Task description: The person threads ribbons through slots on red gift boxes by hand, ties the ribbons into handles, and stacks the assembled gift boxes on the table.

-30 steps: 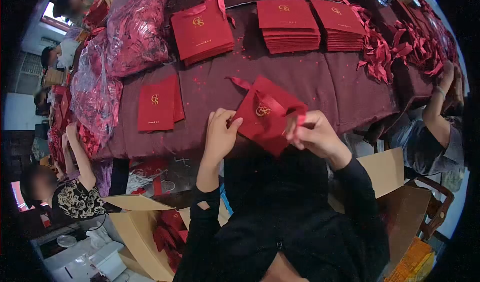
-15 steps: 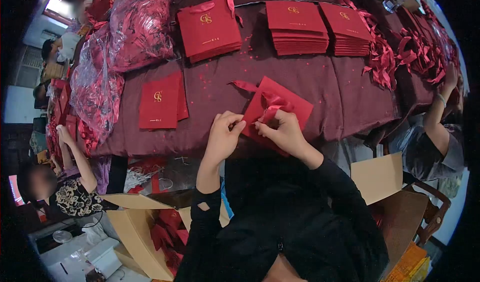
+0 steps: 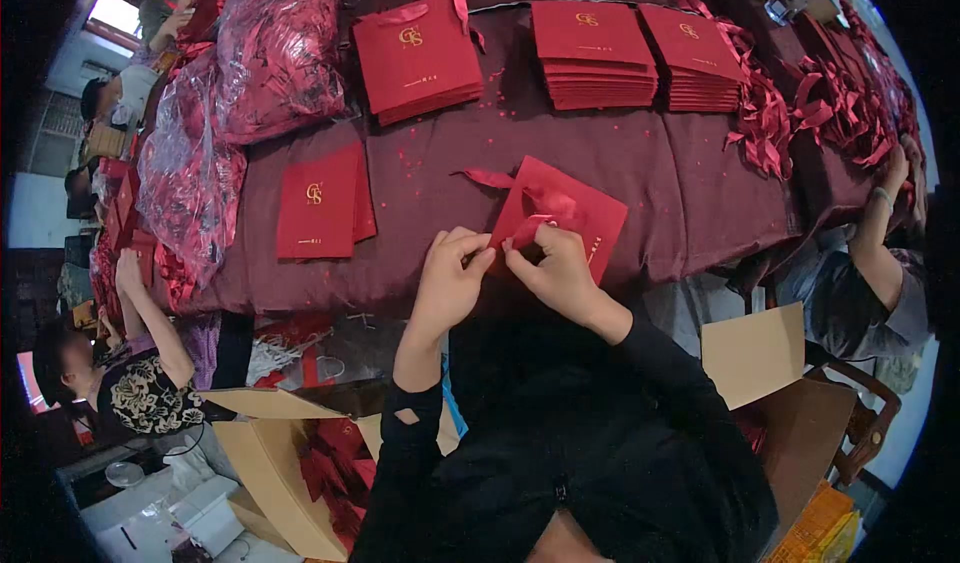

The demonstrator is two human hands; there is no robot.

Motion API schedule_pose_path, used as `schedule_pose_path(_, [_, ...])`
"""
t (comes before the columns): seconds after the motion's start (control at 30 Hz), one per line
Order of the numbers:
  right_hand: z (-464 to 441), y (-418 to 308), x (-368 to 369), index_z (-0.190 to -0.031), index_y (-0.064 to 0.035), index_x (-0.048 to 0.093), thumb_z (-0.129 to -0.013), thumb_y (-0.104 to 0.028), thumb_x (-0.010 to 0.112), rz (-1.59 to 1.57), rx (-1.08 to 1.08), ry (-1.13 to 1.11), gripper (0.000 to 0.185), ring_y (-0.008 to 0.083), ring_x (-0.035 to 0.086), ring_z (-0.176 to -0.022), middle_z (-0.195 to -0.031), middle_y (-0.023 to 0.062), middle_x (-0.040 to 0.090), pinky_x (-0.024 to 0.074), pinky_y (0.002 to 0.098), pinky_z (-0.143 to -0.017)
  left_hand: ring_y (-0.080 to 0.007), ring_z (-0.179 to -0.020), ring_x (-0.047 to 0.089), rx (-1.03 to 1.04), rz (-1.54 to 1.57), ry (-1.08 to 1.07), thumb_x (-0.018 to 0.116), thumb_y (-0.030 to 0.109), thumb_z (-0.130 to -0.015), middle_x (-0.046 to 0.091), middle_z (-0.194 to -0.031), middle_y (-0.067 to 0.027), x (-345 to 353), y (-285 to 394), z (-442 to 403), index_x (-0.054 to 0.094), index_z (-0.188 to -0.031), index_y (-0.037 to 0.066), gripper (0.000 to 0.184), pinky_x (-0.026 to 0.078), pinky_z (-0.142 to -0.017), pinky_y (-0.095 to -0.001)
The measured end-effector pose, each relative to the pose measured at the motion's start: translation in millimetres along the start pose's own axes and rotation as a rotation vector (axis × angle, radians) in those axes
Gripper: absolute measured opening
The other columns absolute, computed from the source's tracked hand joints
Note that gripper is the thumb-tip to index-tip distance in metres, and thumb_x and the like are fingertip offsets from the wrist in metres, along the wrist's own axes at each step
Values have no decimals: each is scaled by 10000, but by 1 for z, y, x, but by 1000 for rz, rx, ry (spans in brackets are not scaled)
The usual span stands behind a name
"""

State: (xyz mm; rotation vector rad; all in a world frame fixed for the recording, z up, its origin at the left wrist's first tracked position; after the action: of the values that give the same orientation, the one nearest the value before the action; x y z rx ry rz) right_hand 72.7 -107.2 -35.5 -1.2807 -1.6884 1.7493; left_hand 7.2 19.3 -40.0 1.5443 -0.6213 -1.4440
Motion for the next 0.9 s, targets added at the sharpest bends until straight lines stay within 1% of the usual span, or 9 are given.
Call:
schedule_pose_path(0.03, [1, 3, 1, -806, 26, 623, -775, -89, 683, -1, 2, 2, 133, 292, 644, -668, -748, 193, 632, 483, 343, -576, -260, -805, 514, 27, 45, 16, 620, 61, -817, 608, -865, -118, 0, 2, 1, 650, -984, -37, 196, 415, -759, -336])
schedule_pose_path(0.1, [1, 8, 5, -821, 15, 635, -809, -49, 663, 75, -26, -23, 71, 166, 633, -656, -738, 116, 658, 477, 276, -582, -253, -806, 518, 21, 38, 20, 617, 56, -819, 602, -854, -115, 1, 5, 3, 653, -993, -29, 196, 413, -759, -328])
schedule_pose_path(0.27, [4, 0, -2, -863, 4, 624, -817, -48, 665, -63, -61, -30, 81, 195, 647, -720, -799, 116, 669, 486, 292, -630, -208, -825, 528, -31, 318, -117, 603, 21, -826, 553, -787, -90, -1, -7, -1, 658, -1030, -6, 213, 414, -752, -309])
schedule_pose_path(0.33, [5, -1, -6, -873, 3, 618, -821, -49, 665, -113, -57, -58, 88, 192, 650, -744, -814, 115, 669, 486, 288, -644, -186, -857, 519, -23, 226, -160, 578, 12, -852, 541, -833, -74, 0, -1, -3, 645, -1053, -19, 213, 402, -786, -292])
schedule_pose_path(0.4, [5, 4, -3, -913, 19, 589, -843, -84, 650, -110, 25, -136, 139, 281, 650, -778, -830, 165, 643, 490, 352, -668, -163, -889, 509, -11, 131, -202, 553, 4, -879, 528, -879, -58, 3, 0, -6, 632, -1075, -32, 214, 390, -819, -275])
schedule_pose_path(0.47, [6, 8, 0, -898, 11, 600, -836, -81, 664, -126, -8, -110, 128, 233, 647, -753, -813, 141, 649, 485, 322, -648, -205, -879, 511, 165, 37, -178, 572, 8, -857, 521, -893, -71, 3, 6, -7, 606, -990, -54, 151, 397, -829, -294])
schedule_pose_path(0.67, [5, 9, -5, -883, -11, 608, -801, -163, 731, 67, -17, -184, 212, 161, 624, -620, -707, 102, 627, 472, 291, -564, -334, -916, 529, 204, -148, -89, 568, -5, -803, 541, -921, -150, 2, 13, -8, 586, -889, -42, 95, 430, -794, -370])
schedule_pose_path(0.8, [8, 3, -2, -886, -16, 577, -771, -217, 770, 144, 0, -332, 301, 128, 608, -559, -633, 77, 601, 465, 260, -528, -354, -889, 536, 221, -120, -87, 551, 3, -821, 540, -898, -158, -6, 13, -5, 578, -866, -41, 69, 436, -767, -377])
schedule_pose_path(0.9, [7, 11, -15, -882, -16, 547, -763, -217, 779, 34, 8, -248, 330, 114, 601, -558, -613, 70, 589, 457, 252, -518, -335, -785, 567, 198, -204, 159, 551, -1, -833, 549, -840, -155, -52, 5, -5, 584, -870, -29, 57, 449, -699, -363])
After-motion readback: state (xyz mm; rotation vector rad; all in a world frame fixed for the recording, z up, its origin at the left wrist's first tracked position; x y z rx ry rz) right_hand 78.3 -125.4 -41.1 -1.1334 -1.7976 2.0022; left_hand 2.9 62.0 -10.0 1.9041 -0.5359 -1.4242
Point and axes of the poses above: each hand's wrist, its own z-axis away from the middle knuckle, its own x-axis out of the palm, y = z × x, the point moved 8 cm from there along -z, towards the middle knuckle
